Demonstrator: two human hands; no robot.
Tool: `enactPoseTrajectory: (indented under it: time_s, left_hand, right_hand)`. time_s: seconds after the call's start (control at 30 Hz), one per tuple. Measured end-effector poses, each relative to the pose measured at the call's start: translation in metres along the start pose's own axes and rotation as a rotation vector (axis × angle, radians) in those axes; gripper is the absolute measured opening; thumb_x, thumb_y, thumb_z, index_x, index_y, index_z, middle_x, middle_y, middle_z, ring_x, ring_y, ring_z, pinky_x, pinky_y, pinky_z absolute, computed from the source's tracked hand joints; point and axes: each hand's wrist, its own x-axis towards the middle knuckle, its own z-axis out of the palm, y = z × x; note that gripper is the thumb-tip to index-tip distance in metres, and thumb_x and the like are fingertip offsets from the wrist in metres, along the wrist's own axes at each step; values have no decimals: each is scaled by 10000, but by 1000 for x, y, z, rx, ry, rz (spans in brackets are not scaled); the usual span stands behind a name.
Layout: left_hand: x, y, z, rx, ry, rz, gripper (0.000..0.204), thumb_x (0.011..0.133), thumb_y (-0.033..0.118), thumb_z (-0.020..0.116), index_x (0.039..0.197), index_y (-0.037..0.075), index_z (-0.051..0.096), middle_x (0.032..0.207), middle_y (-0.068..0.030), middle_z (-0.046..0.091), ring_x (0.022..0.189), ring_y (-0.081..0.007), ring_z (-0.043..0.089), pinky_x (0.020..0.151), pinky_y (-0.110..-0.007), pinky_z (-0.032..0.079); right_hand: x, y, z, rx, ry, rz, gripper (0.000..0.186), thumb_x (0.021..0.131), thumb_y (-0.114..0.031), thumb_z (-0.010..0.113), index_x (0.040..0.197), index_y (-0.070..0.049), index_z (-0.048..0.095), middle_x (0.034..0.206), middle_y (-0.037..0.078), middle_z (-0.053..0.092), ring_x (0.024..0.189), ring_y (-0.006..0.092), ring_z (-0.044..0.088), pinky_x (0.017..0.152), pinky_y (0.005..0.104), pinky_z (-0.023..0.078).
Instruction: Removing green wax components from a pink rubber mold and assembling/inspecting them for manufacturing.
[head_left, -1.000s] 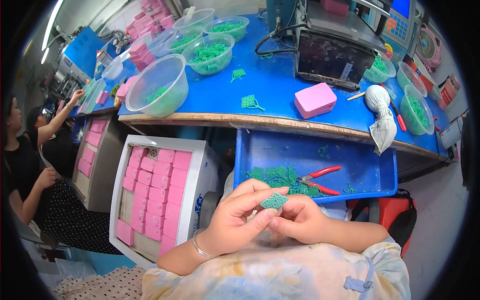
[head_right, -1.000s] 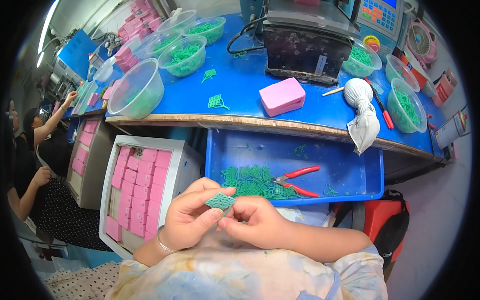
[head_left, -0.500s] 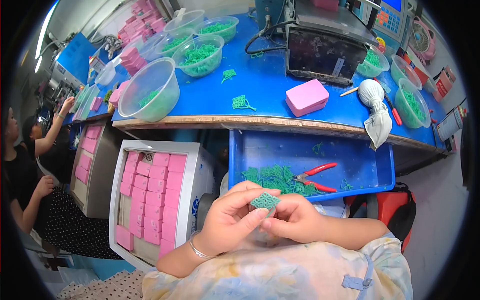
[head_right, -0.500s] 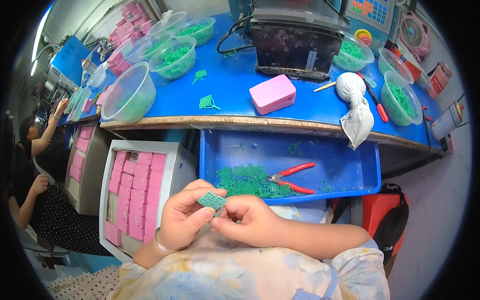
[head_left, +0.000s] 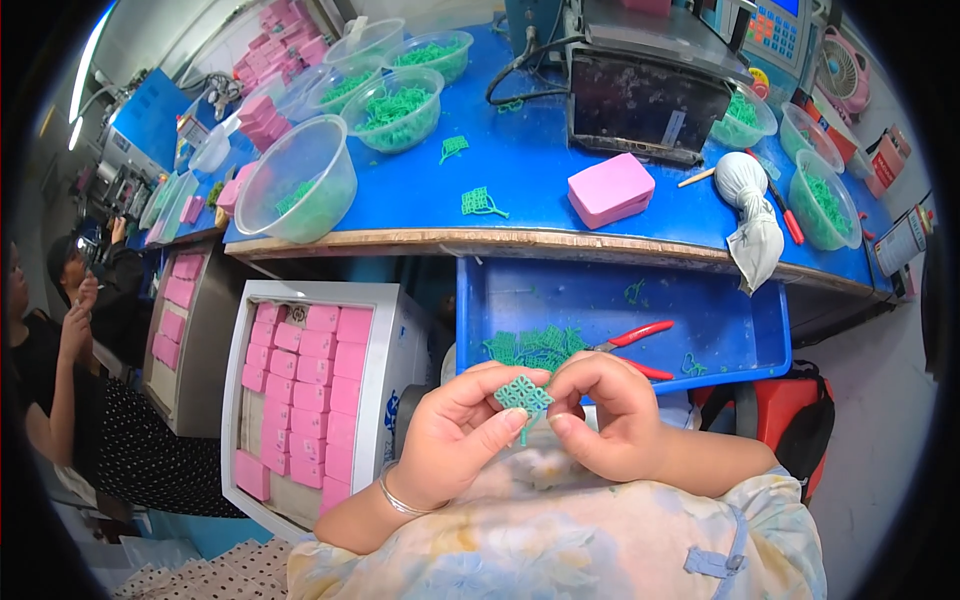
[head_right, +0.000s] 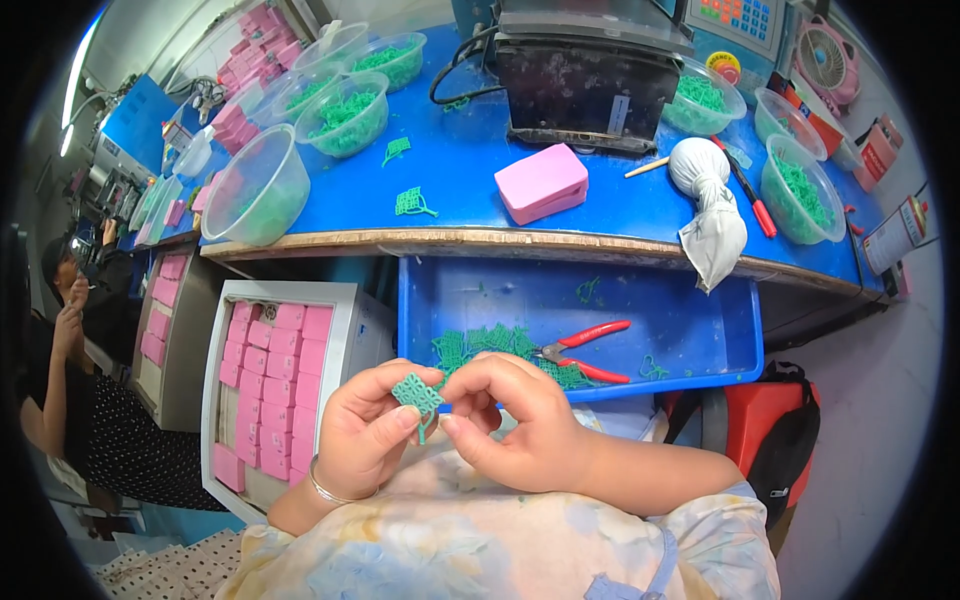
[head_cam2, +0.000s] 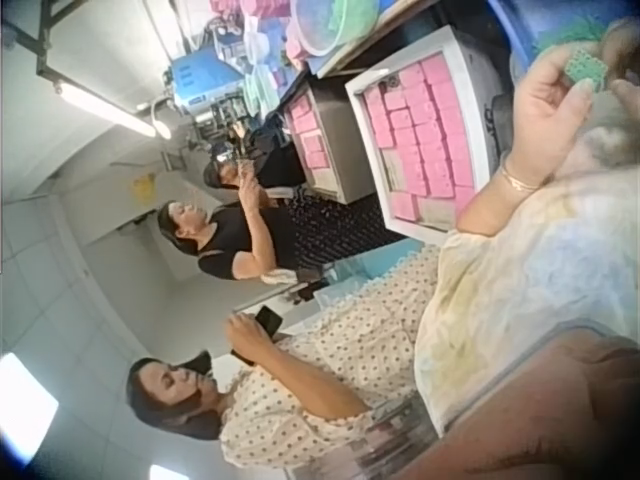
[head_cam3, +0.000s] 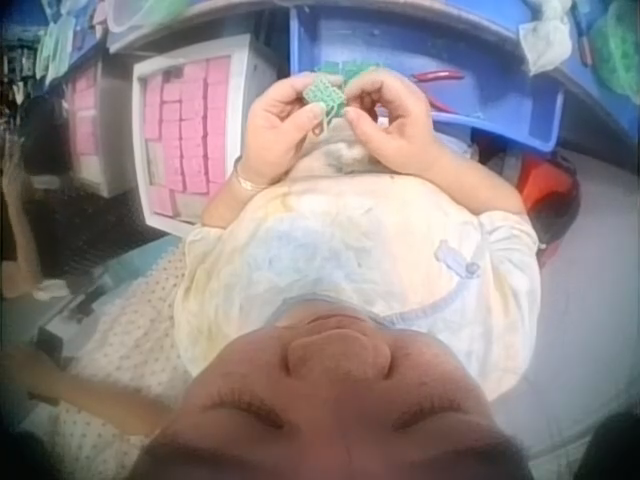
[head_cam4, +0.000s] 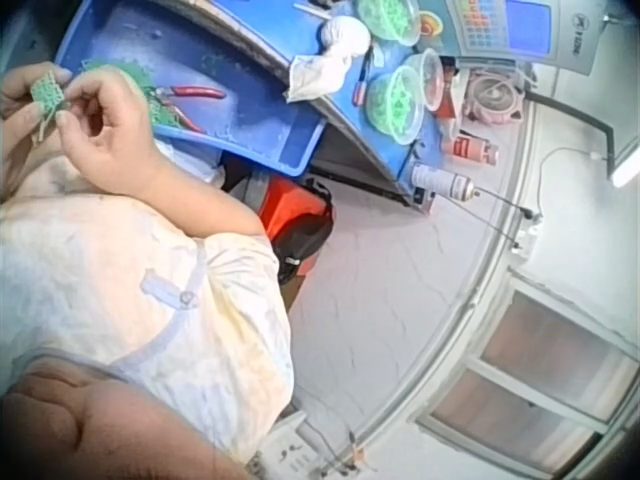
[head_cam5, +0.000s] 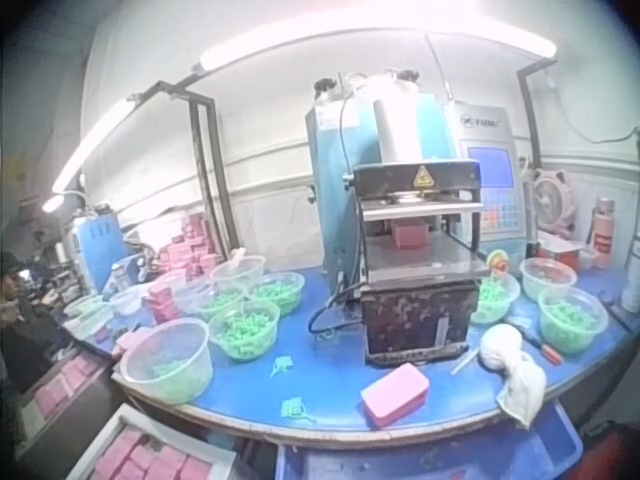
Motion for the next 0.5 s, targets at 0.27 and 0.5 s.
enactPoseTrajectory:
  time_s: [0.27,0.5]
  left_hand:
    - [1,-2,1,55,8,24,335,844,-44,504,1179,-25,495,977,-37,484,853,-77,479,719,-213,394]
    - [1,-1,1,137,1,41,349,837,-53,505,1184,-18,502,967,-28,476,803,-50,460,662,-186,373]
  right_hand:
    - [3,-2,-4,-178,-1,-126,134,740,24,571,870,2,548,680,53,513,547,111,458,485,237,369]
    - [3,-4,-4,-156,-8,-127,129,743,28,565,869,3,552,676,52,512,544,109,454,483,236,366]
